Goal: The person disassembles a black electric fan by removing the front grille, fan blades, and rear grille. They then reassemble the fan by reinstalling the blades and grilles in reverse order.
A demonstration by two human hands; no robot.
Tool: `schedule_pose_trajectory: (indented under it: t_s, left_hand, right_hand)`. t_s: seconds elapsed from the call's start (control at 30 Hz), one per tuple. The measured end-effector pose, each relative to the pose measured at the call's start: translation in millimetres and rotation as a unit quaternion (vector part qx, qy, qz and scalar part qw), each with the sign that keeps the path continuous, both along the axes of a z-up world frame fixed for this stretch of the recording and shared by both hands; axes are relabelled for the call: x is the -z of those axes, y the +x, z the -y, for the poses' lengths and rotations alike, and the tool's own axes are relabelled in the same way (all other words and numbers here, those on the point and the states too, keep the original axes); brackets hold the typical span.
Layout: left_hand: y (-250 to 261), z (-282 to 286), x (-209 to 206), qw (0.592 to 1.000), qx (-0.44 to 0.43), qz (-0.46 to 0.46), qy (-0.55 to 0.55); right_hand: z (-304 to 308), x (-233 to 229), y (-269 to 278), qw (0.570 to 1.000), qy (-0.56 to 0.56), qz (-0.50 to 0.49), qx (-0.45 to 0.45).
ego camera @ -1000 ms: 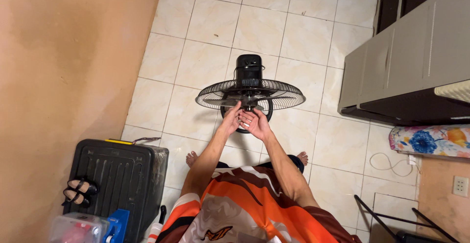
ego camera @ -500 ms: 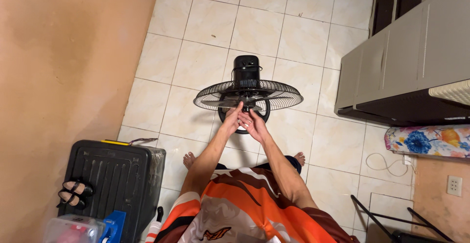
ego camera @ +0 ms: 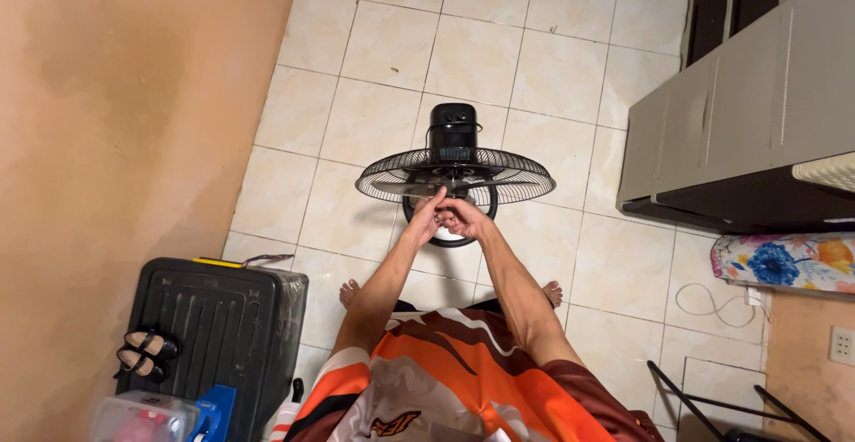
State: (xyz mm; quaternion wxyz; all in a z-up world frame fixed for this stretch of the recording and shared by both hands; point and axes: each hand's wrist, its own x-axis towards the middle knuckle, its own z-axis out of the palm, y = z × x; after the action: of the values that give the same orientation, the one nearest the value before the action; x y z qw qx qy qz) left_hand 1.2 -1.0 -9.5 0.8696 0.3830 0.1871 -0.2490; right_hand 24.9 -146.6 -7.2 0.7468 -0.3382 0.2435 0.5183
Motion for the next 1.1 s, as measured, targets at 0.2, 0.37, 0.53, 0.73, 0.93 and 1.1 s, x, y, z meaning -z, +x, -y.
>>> schedule_pose_trajectory:
  t_s: [0.2, 0.37, 0.53, 0.73, 0.93, 1.1]
  left_hand:
    - [0.5, 0.4, 0.4, 0.996, 0.001, -0.045, 0.079]
    - [1.0, 2.3, 1.2, 0.984, 0.001, -0.061, 0.17]
    - [1.7, 9.9, -1.1, 0.961, -0.03, -0.022, 0.273]
    - [-3.3, 15.5, -4.6, 0.966, -0.094, 0.023, 0.241]
    - [1.6, 8.3, -3.0, 0.96, -0.021, -0.034, 0.279]
    - [-12.0, 12.7, 2.9, 0.966, -0.031, -0.041, 0.255]
  right_hand:
    - [-11.7, 4.0, -11.0, 0.987, -0.131, 0.086, 0.036]
    - [-21.7, 7.2, -19.6, 0.951, -0.27, 0.13, 0.073]
    - [-33.5, 6.9, -24.7, 0.917, -0.352, 0.158, 0.103]
    - [-38.2, 7.1, -27.9, 0.913, -0.354, 0.169, 0.11]
    - [-28.3, 8.1, -25.7, 0.923, -0.33, 0.181, 0.079]
    - [-5.2, 5.8, -32.3, 0.974, -0.181, 0.137, 0.027]
